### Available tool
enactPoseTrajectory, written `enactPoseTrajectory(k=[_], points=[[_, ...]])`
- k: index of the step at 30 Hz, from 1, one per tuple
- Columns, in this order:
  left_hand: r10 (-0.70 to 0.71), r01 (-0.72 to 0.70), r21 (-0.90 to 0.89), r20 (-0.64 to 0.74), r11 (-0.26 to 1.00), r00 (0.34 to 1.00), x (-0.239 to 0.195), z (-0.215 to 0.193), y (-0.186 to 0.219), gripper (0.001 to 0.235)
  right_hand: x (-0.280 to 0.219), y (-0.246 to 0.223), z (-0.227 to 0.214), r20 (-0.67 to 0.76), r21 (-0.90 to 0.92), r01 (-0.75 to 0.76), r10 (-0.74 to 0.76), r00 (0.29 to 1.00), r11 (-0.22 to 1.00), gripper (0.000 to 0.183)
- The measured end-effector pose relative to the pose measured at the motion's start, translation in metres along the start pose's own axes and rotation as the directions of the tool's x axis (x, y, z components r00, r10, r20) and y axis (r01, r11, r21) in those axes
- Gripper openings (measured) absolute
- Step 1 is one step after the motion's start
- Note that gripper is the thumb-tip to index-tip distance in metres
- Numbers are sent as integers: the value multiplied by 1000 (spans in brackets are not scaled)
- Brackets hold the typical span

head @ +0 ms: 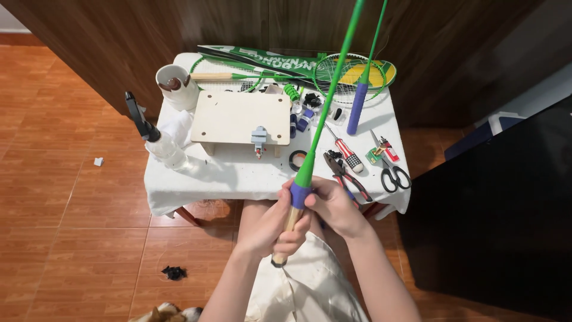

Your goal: The person wraps a purple grip tape around the handle of a green badminton racket. They start at the base of the handle and spiral the tape upwards, overlapping each layer to cover the entire grip area.

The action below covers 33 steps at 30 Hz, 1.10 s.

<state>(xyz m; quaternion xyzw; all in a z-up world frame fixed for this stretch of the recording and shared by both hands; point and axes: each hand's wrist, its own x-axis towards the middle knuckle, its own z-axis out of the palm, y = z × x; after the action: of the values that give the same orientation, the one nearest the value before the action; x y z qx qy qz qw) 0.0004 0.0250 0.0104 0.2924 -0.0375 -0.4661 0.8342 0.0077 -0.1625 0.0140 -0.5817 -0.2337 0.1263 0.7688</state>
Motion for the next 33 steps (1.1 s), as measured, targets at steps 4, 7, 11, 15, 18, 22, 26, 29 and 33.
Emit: enactPoseTrajectory(k=[4,7,11,15,18,22,26,29,33], points=[[365,-326,439,-6,837,931,16,-19,-14,56,10,2,-2,-164,-34,-93,86,983,995,63],[635,-220,858,-148,464,759,18,3,-17,40,16,6,-3,-365,-111,-181,129,922,977,50],[554,-302,564,-351,769,754,27,-9,-28,43,16,17,2,-377,-276,-134,21,926,952,45],[497,-344,408,-367,846,786,33,-17,-33,42,13,18,6,-417,-285,-101,-29,908,953,44],[495,-292,471,-396,833,774,26,5,-21,38,10,0,10,-337,-309,-84,-26,941,947,45],[498,-302,475,-367,827,786,32,-3,-26,42,-5,12,-9,-385,-357,-261,114,916,897,27],[473,-282,450,-397,847,787,37,-4,-24,47,-12,15,-10,-518,-284,-270,90,850,920,23],[423,-259,393,-419,882,804,39,-8,-23,49,-12,25,-11,-544,-169,-242,114,831,955,34],[433,-283,385,-392,879,812,43,-22,-27,54,-7,29,-11,-528,-4,-154,129,839,988,33]])
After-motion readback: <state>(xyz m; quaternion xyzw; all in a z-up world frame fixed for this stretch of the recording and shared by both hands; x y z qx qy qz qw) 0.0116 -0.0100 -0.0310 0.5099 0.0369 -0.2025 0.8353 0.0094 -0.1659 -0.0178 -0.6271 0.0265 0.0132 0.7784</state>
